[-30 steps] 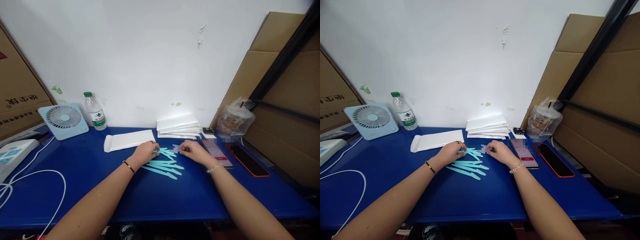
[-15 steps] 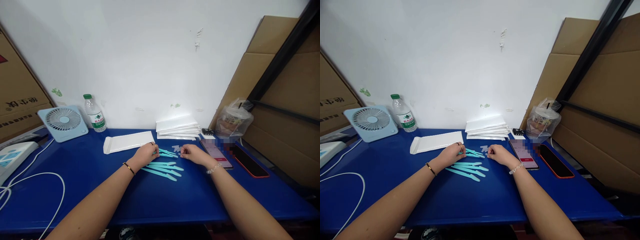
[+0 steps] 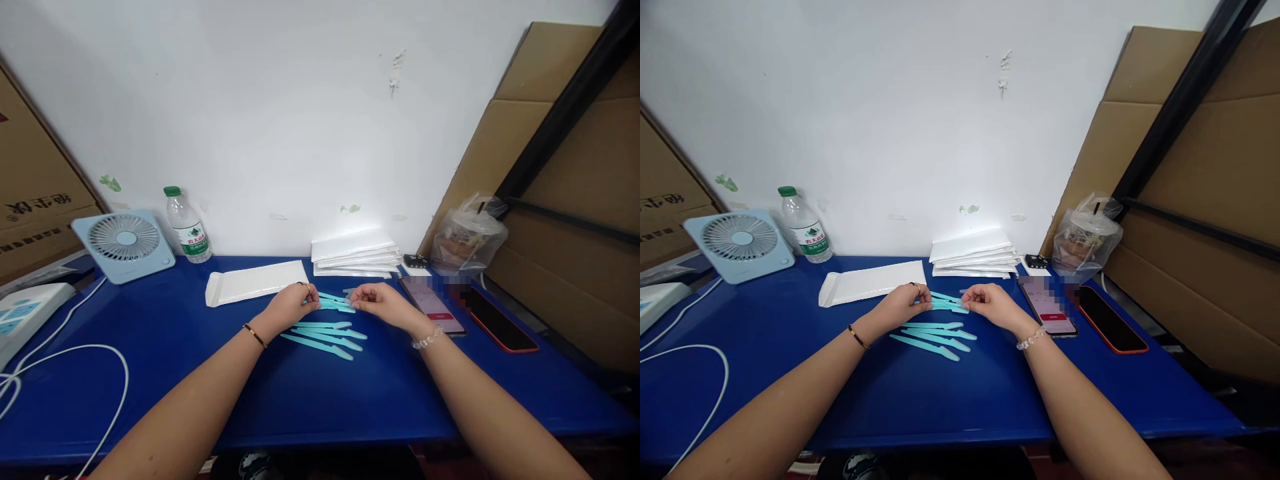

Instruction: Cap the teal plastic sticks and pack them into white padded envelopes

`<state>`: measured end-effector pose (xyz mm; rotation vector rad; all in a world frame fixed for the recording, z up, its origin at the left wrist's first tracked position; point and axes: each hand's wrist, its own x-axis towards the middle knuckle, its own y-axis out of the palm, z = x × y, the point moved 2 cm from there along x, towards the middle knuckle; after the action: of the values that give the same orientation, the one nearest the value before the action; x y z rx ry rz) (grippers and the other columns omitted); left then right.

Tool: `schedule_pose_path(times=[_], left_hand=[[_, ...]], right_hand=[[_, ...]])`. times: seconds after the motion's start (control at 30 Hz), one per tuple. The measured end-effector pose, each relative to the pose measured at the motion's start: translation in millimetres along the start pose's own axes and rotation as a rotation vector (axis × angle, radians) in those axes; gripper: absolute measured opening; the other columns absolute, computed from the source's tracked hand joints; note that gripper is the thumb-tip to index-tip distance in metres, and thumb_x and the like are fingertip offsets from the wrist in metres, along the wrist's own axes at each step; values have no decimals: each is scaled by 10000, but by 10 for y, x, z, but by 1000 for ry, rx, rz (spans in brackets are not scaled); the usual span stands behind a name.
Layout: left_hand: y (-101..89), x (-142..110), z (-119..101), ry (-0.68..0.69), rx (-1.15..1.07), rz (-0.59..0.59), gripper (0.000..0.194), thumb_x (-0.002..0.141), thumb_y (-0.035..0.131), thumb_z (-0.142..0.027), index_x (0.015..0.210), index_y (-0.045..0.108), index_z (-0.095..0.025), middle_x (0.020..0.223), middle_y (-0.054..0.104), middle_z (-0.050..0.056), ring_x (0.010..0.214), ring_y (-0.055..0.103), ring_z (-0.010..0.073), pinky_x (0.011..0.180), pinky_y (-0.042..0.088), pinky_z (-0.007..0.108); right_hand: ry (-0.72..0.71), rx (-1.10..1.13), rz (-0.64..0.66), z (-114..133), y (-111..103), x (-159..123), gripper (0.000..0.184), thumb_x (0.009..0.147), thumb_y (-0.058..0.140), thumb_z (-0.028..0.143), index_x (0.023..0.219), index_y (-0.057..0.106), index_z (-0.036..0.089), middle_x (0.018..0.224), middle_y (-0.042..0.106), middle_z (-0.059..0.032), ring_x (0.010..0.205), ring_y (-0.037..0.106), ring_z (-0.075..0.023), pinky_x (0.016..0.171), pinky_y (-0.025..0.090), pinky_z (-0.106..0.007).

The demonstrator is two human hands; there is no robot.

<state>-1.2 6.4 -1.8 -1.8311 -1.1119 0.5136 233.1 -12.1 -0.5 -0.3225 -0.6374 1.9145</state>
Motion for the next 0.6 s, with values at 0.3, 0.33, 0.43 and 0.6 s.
schedule_pose_path(times=[0.3,0.33,0.43,0.6], left_hand=[[77,-69,-145,36,-38,165,265,785,556,-462,805,636,-210,761,637,-5,621,523,133,530,343,244],[86,-73,-140,37,-40,180,272,776,568,-473,815,637,-214,760,638,-9,619,525,133,522,341,243],[76,-64,-91,44,-14,121,274,793,556,-465,891,633,-220,828,641,0,687,557,149,567,383,251],[55,3,29,127,99,-74,261,865,480,-312,1068,615,-219,1070,595,54,980,541,202,821,431,300]], right_hand=[[-27,-27,155,65,80,-34,224,781,616,385,847,687,183,727,645,-28,669,580,-157,605,460,-263],[-32,-42,156,54,67,-34,216,783,614,377,842,690,184,734,652,-29,670,585,-159,597,457,-261],[-29,-161,23,-9,-3,-12,190,790,600,342,825,692,180,707,647,-29,633,576,-154,561,427,-251],[-56,-408,-201,-143,-107,41,143,797,533,207,826,672,188,801,649,-42,684,567,-155,627,425,-264]])
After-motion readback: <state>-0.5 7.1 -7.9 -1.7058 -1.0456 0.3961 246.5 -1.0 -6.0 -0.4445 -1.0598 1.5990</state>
